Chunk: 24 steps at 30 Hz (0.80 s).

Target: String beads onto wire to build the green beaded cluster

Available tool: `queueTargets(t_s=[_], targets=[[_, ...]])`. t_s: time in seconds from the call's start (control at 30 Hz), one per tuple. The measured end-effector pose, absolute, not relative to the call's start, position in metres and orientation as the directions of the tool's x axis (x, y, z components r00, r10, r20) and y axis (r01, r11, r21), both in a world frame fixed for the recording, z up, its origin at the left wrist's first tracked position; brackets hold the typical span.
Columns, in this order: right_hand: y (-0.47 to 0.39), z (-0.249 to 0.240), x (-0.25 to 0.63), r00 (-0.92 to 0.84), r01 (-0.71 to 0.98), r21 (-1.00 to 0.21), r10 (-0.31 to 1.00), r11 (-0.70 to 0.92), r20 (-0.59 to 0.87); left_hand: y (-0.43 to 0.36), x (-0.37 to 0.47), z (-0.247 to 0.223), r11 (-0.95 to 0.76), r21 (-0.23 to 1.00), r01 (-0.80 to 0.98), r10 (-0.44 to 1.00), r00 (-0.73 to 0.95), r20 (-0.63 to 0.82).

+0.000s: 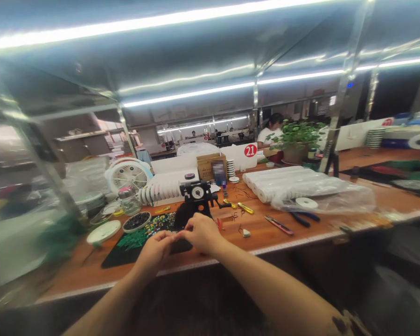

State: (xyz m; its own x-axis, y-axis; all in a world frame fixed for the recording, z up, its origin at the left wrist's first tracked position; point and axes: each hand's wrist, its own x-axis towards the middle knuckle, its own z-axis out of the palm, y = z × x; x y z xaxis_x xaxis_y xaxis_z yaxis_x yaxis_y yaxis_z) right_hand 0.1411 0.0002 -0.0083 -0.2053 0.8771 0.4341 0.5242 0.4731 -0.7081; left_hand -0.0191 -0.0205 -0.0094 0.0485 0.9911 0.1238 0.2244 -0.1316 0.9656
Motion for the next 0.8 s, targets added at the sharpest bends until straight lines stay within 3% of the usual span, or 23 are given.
queueTargets(t_s=[0.1, 0.17, 0.27, 0.33, 0.37, 0.47, 0.57, 0.63, 0.7, 0.77, 0.8], targets=[[-0.014, -0.022, 0.131, -0.279, 0.467, -0.799, 0.920, 0.380, 0.274, -0.021, -0.017, -0.011, -0.067, 0.987, 0.148, 0.996, 0.063, 0.059], [-0.023, -0.030, 0.126, -0.231, 0.483, -0.767, 0.906, 0.423, 0.355, -0.022, -0.017, -0.012, -0.054, 0.991, 0.124, 0.997, 0.063, 0.046], [-0.029, -0.033, 0.127, -0.289, 0.575, -0.483, 0.716, 0.660, 0.635, -0.025, -0.019, -0.010, -0.060, 0.988, 0.145, 0.997, 0.060, 0.051], [-0.027, -0.030, 0.131, -0.427, 0.565, -0.324, 0.605, 0.759, 0.672, -0.029, -0.021, -0.008, -0.189, 0.940, 0.283, 0.979, 0.122, 0.161], [-0.023, -0.027, 0.132, -0.473, 0.547, -0.328, 0.607, 0.770, 0.638, -0.031, -0.023, -0.007, -0.293, 0.876, 0.383, 0.954, 0.181, 0.240], [-0.005, -0.018, 0.131, -0.481, 0.521, -0.507, 0.727, 0.686, 0.490, -0.036, -0.027, -0.010, -0.560, 0.534, 0.634, 0.826, 0.378, 0.417], [0.014, -0.014, 0.128, -0.462, 0.504, -0.605, 0.784, 0.617, 0.414, -0.034, -0.029, -0.020, -0.614, 0.253, 0.748, 0.746, 0.445, 0.496], [0.022, -0.013, 0.128, -0.472, 0.495, -0.630, 0.794, 0.598, 0.383, -0.030, -0.030, -0.025, -0.640, 0.145, 0.755, 0.691, 0.483, 0.538], [0.023, -0.012, 0.130, -0.473, 0.487, -0.648, 0.800, 0.586, 0.368, -0.027, -0.028, -0.026, -0.696, 0.169, 0.698, 0.650, 0.512, 0.561], [0.017, -0.012, 0.134, -0.423, 0.491, -0.651, 0.812, 0.579, 0.403, -0.027, -0.025, -0.022, -0.711, 0.345, 0.613, 0.675, 0.457, 0.579], [0.012, -0.013, 0.135, -0.364, 0.497, -0.645, 0.814, 0.581, 0.453, -0.027, -0.024, -0.020, -0.665, 0.495, 0.559, 0.736, 0.379, 0.561]])
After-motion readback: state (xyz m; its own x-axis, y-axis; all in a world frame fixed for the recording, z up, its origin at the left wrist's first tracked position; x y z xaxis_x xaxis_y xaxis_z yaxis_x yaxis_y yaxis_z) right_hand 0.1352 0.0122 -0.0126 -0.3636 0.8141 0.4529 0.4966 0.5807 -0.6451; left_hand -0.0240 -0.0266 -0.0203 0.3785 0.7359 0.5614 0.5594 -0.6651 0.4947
